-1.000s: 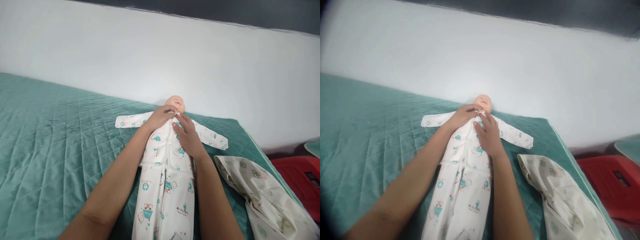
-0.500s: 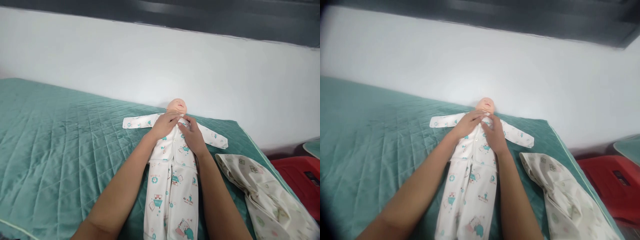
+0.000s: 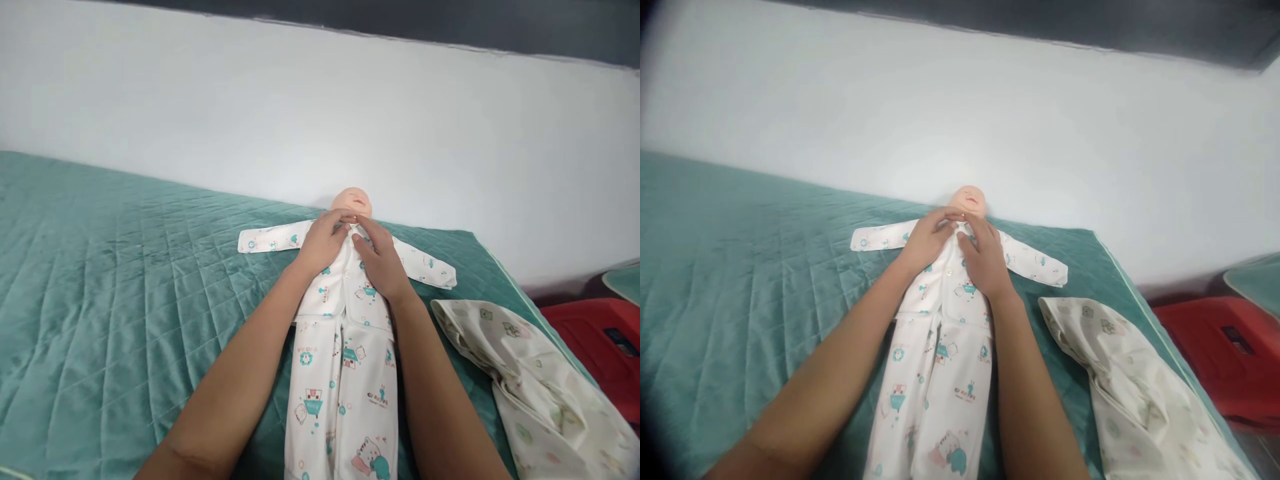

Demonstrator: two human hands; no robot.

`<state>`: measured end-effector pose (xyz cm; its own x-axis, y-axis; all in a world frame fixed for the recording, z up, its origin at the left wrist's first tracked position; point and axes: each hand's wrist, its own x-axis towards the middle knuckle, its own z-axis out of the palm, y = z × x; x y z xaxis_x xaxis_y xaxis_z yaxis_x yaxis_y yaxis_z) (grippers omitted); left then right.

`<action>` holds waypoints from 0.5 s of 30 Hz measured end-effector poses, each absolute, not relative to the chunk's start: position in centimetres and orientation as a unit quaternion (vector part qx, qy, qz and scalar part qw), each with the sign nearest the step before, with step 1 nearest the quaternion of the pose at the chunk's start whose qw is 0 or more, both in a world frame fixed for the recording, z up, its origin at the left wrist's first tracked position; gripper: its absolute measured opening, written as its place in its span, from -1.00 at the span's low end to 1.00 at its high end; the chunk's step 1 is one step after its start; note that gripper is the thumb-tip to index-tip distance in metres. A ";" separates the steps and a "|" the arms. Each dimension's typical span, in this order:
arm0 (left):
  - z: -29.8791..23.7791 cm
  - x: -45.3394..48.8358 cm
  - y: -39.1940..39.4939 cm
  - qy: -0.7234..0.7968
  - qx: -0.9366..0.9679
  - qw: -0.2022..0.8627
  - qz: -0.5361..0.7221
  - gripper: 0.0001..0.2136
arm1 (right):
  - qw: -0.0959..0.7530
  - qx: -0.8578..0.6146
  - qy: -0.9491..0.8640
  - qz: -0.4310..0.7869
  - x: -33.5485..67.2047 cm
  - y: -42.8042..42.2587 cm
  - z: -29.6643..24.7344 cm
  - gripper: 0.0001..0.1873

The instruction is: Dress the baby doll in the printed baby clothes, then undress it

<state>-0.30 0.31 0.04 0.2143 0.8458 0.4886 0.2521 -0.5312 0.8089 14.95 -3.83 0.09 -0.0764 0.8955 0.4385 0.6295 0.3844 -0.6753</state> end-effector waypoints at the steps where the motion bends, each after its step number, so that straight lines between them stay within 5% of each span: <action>1: 0.0 -0.3 0.3 0.384 0.711 0.300 0.507 -0.71 | 0.419 -0.538 -0.715 0.158 14.9 -3.9 0.2 -0.49; 15: 1.6 0.3 0.8 0.428 0.668 0.372 0.482 -0.91 | 0.431 -0.545 -0.699 0.170 15.0 -4.1 0.1 -0.53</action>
